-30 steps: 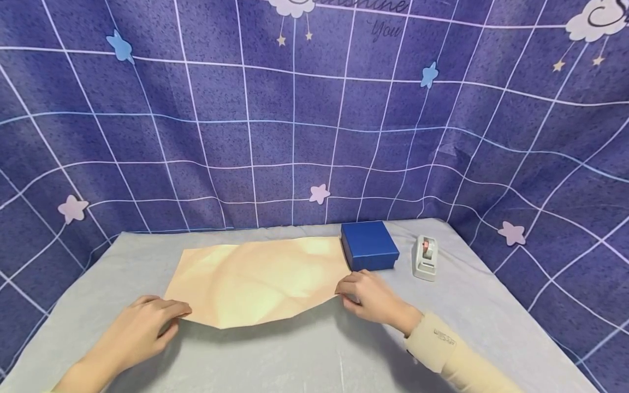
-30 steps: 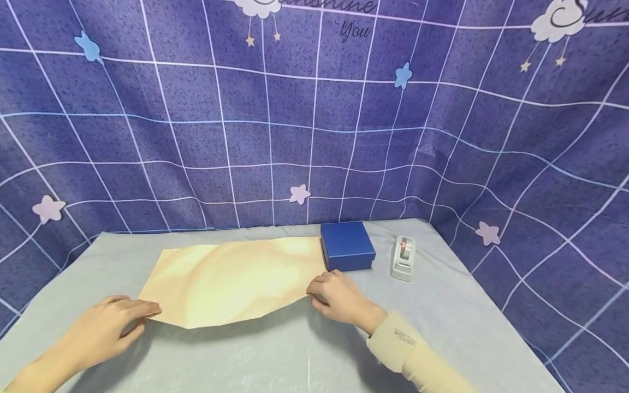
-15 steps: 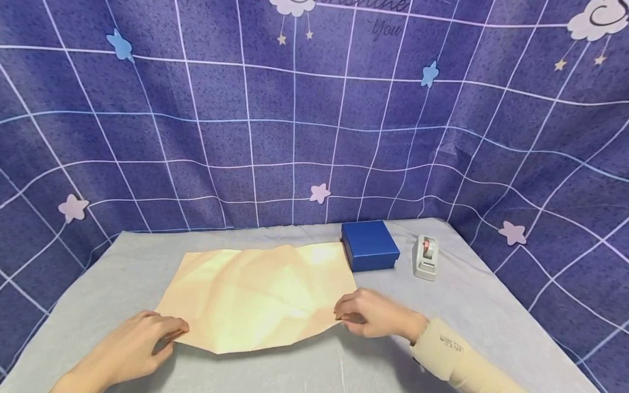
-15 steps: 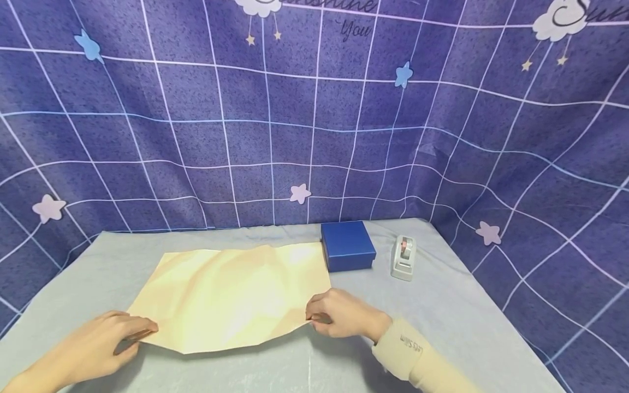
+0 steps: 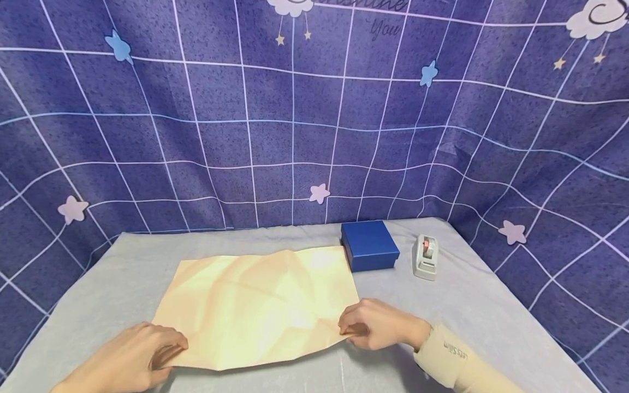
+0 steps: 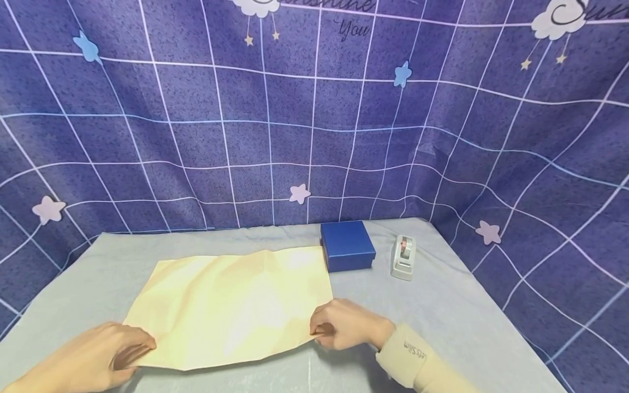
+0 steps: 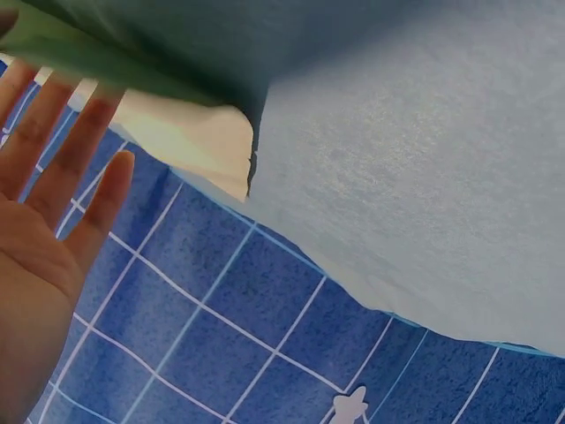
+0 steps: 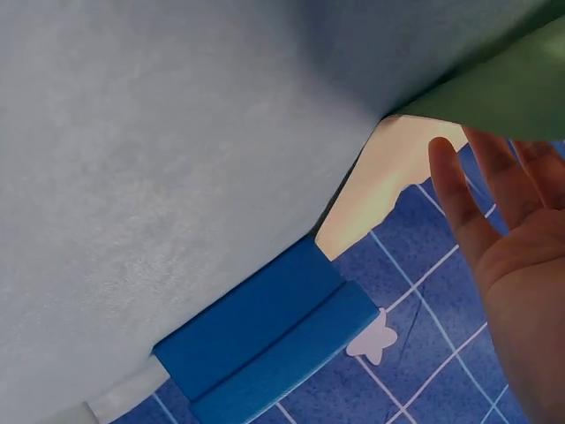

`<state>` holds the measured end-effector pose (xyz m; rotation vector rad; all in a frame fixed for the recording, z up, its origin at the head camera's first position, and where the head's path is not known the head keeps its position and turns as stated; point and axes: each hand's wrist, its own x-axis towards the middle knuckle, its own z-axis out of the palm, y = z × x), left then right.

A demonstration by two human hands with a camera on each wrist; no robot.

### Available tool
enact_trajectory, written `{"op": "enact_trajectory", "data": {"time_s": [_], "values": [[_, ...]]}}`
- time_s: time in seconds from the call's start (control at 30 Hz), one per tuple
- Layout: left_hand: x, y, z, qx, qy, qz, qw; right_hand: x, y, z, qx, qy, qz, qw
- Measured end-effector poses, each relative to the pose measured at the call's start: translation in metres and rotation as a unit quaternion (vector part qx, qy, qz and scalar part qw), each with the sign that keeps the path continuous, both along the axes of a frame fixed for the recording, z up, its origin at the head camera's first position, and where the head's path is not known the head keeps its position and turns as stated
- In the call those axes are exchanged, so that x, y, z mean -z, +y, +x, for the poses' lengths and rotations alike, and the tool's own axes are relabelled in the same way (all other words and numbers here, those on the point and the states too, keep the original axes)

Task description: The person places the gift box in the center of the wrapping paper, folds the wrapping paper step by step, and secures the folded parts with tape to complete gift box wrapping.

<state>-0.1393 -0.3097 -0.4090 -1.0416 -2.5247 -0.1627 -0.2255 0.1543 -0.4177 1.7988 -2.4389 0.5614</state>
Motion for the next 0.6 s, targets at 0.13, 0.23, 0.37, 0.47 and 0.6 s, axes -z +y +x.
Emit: {"op": "enact_trajectory", "data": {"time_s": [0.13, 0.23, 0.37, 0.47, 0.6], "values": [[0.005, -0.003, 0.003, -0.020, -0.025, -0.002, 0.9995, 0.000, 0.000, 0.003, 0.003, -0.009, 0.006, 0.9999], [0.007, -0.003, 0.005, -0.036, -0.035, -0.002, 0.9987, 0.000, 0.000, 0.004, 0.018, -0.010, 0.014, 0.9997], [0.008, 0.000, 0.003, -0.039, -0.034, 0.004, 0.9986, 0.001, 0.000, 0.005, 0.026, -0.005, 0.017, 0.9995], [0.007, 0.003, -0.002, -0.016, -0.031, 0.018, 0.9992, 0.001, 0.000, 0.004, 0.017, 0.006, 0.009, 0.9998], [0.004, 0.006, -0.009, 0.001, -0.040, 0.024, 0.9989, 0.001, -0.001, 0.000, 0.010, 0.048, -0.009, 0.9987]]}}
